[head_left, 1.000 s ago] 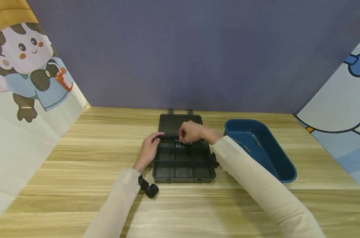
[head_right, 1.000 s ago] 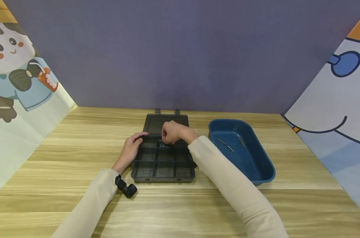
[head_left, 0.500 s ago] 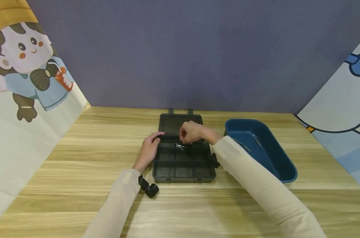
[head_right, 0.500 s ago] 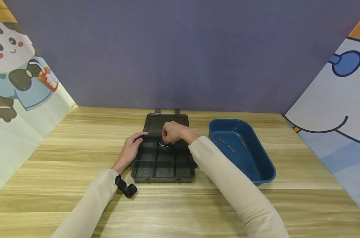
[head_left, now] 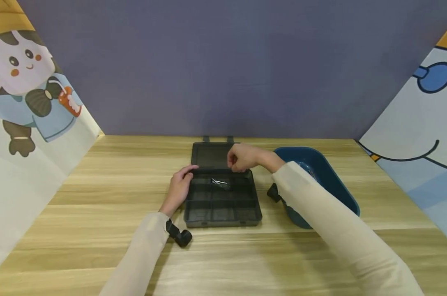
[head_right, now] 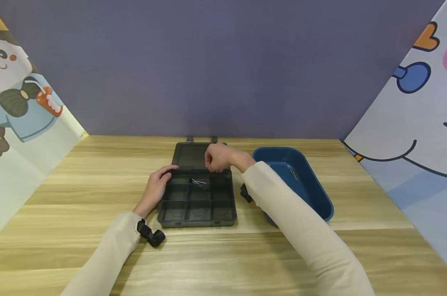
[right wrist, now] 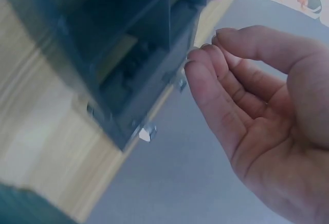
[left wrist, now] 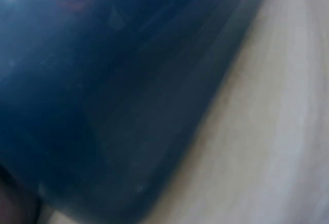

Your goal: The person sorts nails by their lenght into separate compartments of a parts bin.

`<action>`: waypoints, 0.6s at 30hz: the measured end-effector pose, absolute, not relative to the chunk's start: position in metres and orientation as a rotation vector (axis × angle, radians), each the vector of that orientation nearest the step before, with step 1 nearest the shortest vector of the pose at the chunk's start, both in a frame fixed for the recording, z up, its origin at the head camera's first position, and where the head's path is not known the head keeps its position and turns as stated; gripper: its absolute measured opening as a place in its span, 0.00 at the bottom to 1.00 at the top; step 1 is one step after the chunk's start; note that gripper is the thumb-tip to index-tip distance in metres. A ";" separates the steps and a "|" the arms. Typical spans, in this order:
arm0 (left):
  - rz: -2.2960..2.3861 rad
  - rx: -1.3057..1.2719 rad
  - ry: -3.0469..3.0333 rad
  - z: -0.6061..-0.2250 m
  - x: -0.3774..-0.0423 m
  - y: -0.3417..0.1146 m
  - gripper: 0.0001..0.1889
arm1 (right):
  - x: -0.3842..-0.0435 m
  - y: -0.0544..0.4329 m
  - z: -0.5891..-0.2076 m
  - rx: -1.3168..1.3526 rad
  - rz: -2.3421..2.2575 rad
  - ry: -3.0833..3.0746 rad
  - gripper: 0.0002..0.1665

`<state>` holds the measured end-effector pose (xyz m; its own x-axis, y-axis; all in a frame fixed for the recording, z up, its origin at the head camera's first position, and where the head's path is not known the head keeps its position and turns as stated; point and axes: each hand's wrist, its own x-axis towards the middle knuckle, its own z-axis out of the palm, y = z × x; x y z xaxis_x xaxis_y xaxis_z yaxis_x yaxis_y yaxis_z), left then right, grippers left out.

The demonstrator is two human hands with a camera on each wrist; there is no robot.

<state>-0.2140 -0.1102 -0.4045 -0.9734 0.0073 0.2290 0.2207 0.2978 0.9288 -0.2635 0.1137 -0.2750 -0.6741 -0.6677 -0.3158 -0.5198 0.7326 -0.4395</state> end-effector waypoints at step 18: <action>-1.729 -0.212 -2.403 -0.404 -0.213 -0.112 0.18 | -0.253 0.209 -0.241 -0.749 -0.422 2.665 0.09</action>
<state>-0.2127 -0.1116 -0.4038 -0.9748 0.0141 0.2225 0.2154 0.3164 0.9238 -0.2533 0.2086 -0.2408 -0.8035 -0.5448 -0.2399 -0.4440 0.8169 -0.3682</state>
